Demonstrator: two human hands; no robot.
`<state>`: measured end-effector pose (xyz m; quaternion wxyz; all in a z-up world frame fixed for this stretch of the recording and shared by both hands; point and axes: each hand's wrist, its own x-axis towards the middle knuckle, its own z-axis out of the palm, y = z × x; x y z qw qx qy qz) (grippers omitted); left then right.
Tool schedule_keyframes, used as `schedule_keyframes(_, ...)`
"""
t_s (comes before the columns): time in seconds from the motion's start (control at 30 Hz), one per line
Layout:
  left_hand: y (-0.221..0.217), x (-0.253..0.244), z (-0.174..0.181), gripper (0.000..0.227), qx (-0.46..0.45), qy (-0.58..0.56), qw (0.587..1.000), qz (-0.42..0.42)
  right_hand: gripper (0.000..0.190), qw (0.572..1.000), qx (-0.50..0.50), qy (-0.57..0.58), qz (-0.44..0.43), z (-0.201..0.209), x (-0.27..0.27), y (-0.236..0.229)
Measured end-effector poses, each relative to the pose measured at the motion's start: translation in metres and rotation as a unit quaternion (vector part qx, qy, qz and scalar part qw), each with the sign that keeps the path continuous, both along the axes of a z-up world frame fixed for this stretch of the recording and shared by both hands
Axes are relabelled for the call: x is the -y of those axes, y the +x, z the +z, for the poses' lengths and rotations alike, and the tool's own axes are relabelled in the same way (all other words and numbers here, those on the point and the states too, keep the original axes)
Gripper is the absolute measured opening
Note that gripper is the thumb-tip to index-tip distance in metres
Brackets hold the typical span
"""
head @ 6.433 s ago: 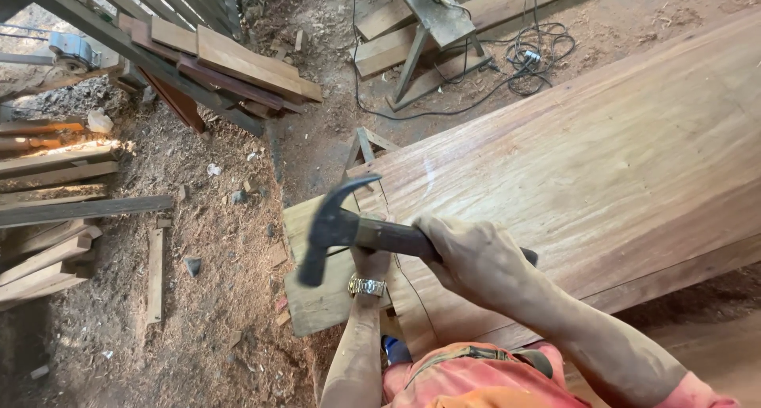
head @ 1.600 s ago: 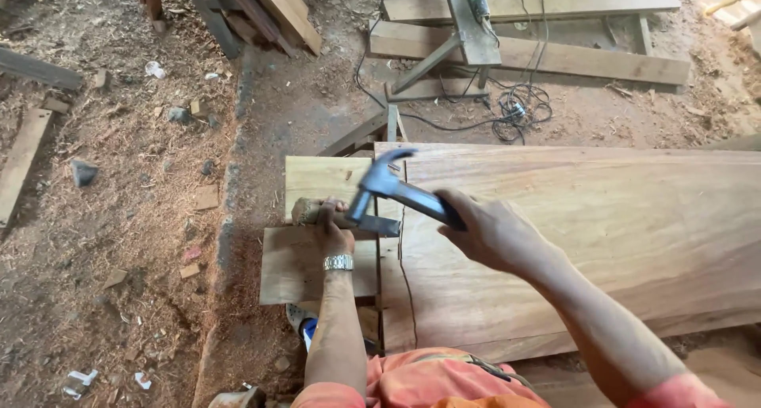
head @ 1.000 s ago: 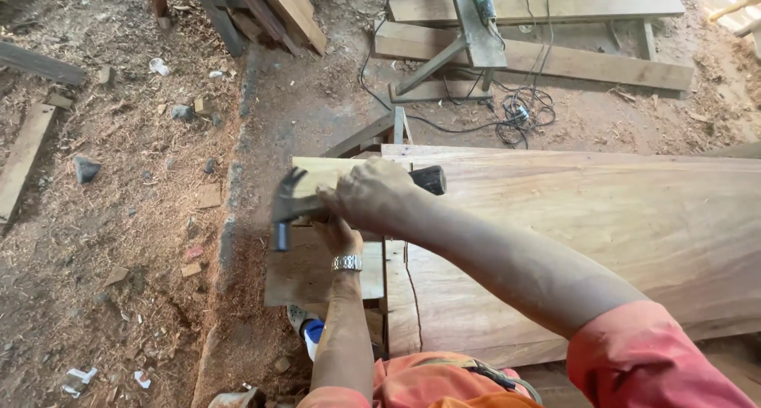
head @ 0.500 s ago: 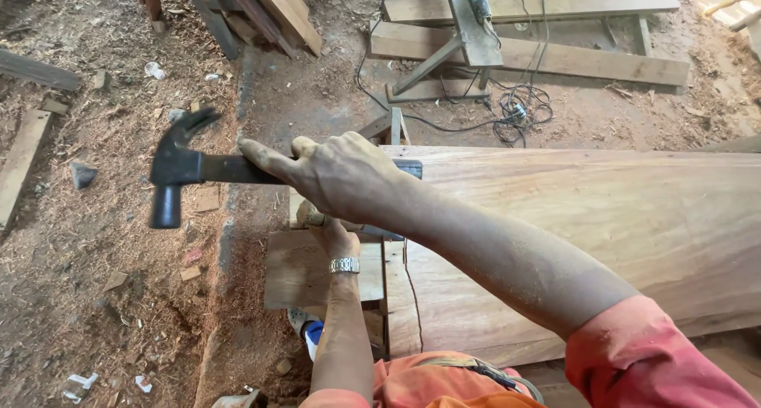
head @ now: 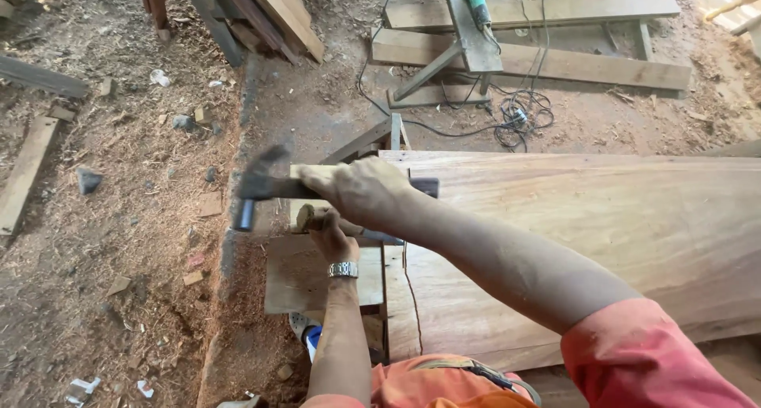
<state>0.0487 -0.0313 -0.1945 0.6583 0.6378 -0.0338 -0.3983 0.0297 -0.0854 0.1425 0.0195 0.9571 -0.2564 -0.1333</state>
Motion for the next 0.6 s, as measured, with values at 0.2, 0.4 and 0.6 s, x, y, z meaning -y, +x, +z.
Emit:
schedule_keyframes(0.2,0.003,-0.006,0.021,0.054,-0.160,-0.104,0.982,0.011,0.030,0.976,-0.215,-0.007,0.008,-0.002,0.005,-0.006)
schedule_keyframes(0.4,0.002,-0.013,0.024,0.011,0.354,-0.203,0.888,-0.213,0.047,0.998,0.052,-0.001,-0.017,0.028,0.008,-0.031)
schedule_keyframes(0.6,-0.023,-0.004,0.021,0.014,-0.272,-0.312,0.910,0.030,0.036,0.995,0.079,-0.029,-0.048,0.041,-0.010,-0.045)
